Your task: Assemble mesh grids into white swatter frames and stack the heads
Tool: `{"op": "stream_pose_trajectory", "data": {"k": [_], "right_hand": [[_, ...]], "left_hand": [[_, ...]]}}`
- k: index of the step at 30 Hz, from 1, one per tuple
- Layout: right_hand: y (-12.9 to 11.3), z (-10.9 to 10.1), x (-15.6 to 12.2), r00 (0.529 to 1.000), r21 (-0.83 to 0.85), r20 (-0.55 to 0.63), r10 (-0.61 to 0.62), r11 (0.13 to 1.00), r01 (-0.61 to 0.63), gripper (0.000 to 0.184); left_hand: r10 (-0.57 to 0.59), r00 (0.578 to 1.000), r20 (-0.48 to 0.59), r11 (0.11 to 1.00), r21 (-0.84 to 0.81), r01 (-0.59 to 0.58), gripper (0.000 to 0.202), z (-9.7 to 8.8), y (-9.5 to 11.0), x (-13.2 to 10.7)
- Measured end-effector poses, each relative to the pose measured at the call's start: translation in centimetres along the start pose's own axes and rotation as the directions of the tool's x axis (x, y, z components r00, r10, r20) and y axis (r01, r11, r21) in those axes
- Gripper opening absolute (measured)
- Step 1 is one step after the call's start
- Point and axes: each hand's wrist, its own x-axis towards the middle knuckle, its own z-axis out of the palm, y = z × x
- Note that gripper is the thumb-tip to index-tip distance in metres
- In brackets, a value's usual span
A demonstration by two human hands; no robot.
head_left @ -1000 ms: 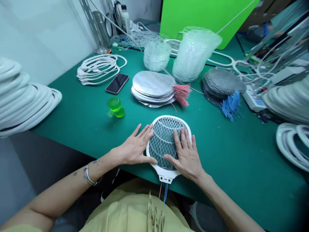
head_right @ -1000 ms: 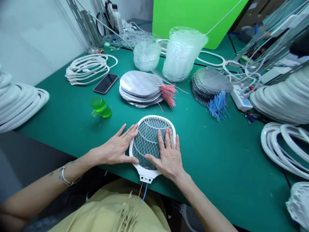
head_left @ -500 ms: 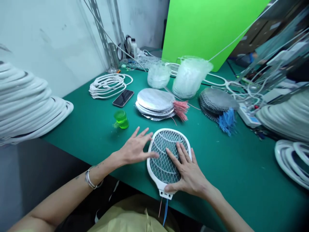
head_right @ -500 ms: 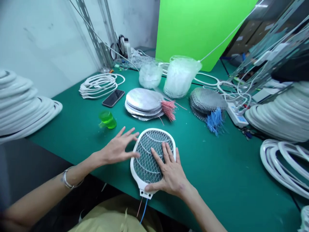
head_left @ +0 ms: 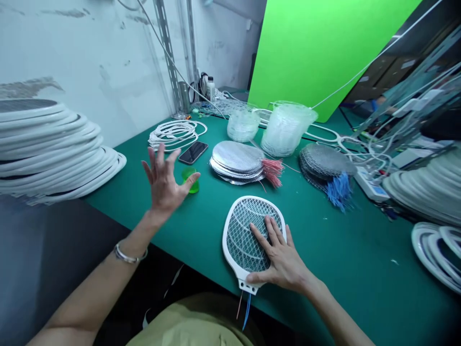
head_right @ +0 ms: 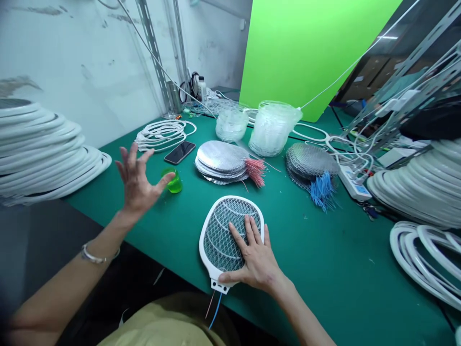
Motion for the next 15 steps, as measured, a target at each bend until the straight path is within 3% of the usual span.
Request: {"op": "stream_pose_trajectory", "data": {"k": [3,4,6,8,11,15], "right_hand": [[0.1,-0.1,0.1,0.998,0.012,0.065,0.016,1.000,-0.017,0.118],[0.1,-0.1,0.1,0.997,0.012,0.077,0.022,1.000,-0.023,0.119],[0.0,-0.2,0.2,0.996,0.007,0.079,0.034,0.999,-0.034,0.119],[-0.1,-0.2,0.2,0.996,0.007,0.079,0.036,0.999,-0.037,0.119],[-0.1,-0.1,0.3,0.997,0.017,0.076,0.034,0.999,-0.035,0.120],[0.1,0.5,0.2,0.999,0.004,0.040,0.029,1.000,-0.030,0.121]], "left_hand": [[-0.042,0.945,0.324,0.975,-0.191,0.109,0.074,1.2,-3.3,1.3],[-0.031,0.927,0.374,0.966,-0.227,0.124,0.072,1.9,-4.1,1.5],[-0.026,0.931,0.364,0.960,-0.250,0.124,0.067,3.1,-4.5,1.5],[-0.003,0.937,0.349,0.952,-0.285,0.109,0.063,3.0,-3.6,0.5],[0.117,0.914,0.390,0.915,-0.400,0.053,0.065,0.8,-0.1,-2.9],[0.431,0.819,0.380,0.778,-0.617,-0.123,0.071,-1.9,4.2,-9.2]]}}
